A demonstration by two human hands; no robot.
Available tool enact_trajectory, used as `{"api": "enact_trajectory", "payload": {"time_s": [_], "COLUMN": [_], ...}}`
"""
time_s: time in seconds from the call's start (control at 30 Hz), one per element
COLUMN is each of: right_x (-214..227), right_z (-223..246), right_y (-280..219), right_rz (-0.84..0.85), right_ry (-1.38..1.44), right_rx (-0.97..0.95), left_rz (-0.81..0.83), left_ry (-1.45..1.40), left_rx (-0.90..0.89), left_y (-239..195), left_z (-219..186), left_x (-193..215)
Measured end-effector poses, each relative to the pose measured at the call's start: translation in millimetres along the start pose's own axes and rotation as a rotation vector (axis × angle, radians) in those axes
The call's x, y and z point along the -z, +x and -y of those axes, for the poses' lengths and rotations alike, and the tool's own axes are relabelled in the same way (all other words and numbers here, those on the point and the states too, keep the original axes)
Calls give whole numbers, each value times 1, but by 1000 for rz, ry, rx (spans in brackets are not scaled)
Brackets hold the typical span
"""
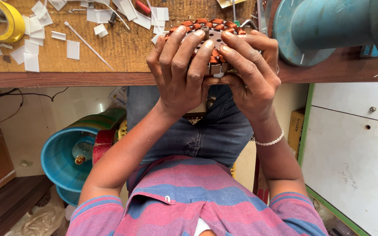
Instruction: The person inserts small white insulating pieces into the slots of a copper-wound motor stator. They repeatedly cut pieces from a strip using scissors, fold them, and place them into the stator slots, occasionally using a green-handled screwdriver to adjust the placement.
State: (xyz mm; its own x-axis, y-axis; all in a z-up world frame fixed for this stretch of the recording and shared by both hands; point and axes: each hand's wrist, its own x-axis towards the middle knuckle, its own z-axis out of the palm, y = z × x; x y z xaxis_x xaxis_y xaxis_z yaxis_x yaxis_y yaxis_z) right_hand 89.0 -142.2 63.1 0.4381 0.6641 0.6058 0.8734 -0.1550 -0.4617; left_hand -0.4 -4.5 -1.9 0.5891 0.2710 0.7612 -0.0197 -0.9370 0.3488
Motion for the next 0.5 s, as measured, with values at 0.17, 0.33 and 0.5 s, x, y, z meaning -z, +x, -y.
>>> {"api": "enact_trajectory", "payload": {"time_s": [0.17,0.33,0.5], "right_x": [0,-1,1], "right_z": [0,0,-1], "right_y": [2,2,2], "right_rz": [-1,-4,7], "right_ry": [-33,-49,-52], "right_rx": [3,8,14], "left_rz": [-25,-29,-41], "left_ry": [-22,-24,-30], "left_rx": [15,20,4], "left_y": [-2,-4,-5], "left_z": [-1,-1,2], "left_x": [-4,-4,-6]}}
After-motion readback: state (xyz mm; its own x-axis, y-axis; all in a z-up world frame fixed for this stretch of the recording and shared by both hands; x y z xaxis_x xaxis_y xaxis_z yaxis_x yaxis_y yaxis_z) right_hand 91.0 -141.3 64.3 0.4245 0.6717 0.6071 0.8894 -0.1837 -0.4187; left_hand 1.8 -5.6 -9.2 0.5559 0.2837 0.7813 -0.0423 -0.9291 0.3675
